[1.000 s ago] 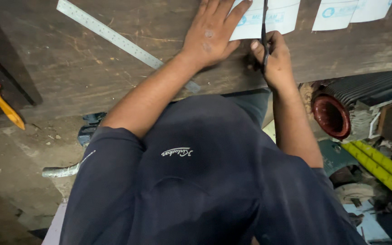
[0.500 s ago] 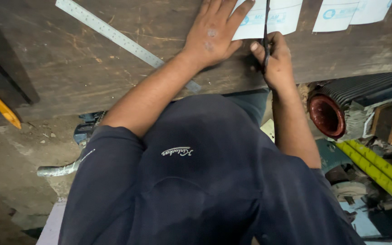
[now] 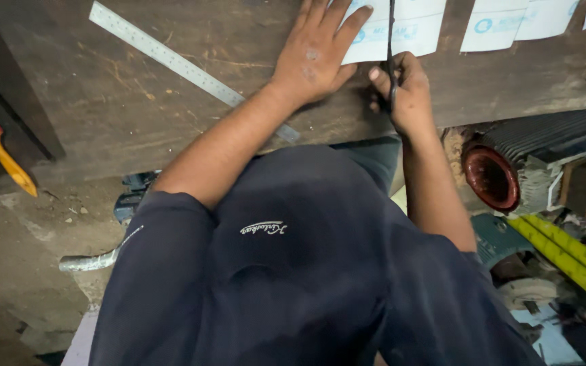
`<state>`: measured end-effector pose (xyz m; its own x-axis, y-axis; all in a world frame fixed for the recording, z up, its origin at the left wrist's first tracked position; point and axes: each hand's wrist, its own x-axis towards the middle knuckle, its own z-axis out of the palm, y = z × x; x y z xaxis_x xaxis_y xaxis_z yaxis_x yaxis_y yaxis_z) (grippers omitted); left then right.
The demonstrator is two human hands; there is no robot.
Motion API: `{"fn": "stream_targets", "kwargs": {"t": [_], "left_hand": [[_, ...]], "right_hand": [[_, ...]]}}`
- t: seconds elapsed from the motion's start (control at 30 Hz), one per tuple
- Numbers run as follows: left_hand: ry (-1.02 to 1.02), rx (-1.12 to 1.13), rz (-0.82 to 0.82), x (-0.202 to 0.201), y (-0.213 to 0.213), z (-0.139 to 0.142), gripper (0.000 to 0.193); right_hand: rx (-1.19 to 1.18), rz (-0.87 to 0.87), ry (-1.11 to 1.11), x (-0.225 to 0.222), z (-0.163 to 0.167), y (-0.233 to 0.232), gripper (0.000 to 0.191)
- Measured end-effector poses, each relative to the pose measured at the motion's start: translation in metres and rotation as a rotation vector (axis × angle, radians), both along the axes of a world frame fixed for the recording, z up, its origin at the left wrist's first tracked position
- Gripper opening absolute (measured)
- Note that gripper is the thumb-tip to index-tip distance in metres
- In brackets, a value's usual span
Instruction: The person measures a white adhesive sticker sheet with a steel ruler on a wooden workbench and cuts it into smaller pieces with scissors. They walk across the cluttered workshop floor, return to the bench, and continue cutting the sheets into multiple smaller labels.
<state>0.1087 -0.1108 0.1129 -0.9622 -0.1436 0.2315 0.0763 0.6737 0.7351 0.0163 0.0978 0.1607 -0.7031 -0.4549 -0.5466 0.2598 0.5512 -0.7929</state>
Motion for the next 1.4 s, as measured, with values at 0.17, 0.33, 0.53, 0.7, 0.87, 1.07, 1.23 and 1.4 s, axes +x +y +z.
{"fn": "stream_targets", "kwargs": {"t": [0.17, 0.33, 0.53, 0.7, 0.87, 1.07, 1.23, 1.4], "left_hand": [[0.014, -0.018, 0.016, -0.001, 0.000, -0.001, 0.069], [0.043, -0.045, 0.027, -0.004, -0.001, 0.000, 0.068], [0.024, -0.073, 0.024, -0.006, -0.001, 0.009, 0.071], [0.017, -0.097, 0.014, -0.008, 0.000, 0.016, 0.071], [0.037, -0.157, 0.064, -0.009, 0.004, 0.016, 0.068], [0.024, -0.167, 0.206, -0.013, 0.013, 0.014, 0.065], [0.002, -0.251, 0.485, -0.015, 0.035, 0.030, 0.066], [-0.035, -0.227, 0.594, -0.030, 0.079, 0.050, 0.064]], "right_hand": [[-0.110, 0.011, -0.053, -0.015, -0.004, -0.009, 0.035], [-0.176, -0.013, -0.122, -0.026, 0.002, 0.001, 0.041], [-0.125, -0.006, 0.047, -0.037, 0.020, 0.067, 0.041], [0.055, -0.113, 0.121, -0.050, 0.025, 0.125, 0.040], [0.123, -0.186, 0.074, -0.056, 0.029, 0.166, 0.042], [0.431, -0.162, 0.248, -0.099, 0.029, 0.216, 0.059], [0.541, 0.012, 0.568, -0.149, 0.022, 0.259, 0.073], [0.518, 0.055, 0.610, -0.171, 0.014, 0.284, 0.081]]}}
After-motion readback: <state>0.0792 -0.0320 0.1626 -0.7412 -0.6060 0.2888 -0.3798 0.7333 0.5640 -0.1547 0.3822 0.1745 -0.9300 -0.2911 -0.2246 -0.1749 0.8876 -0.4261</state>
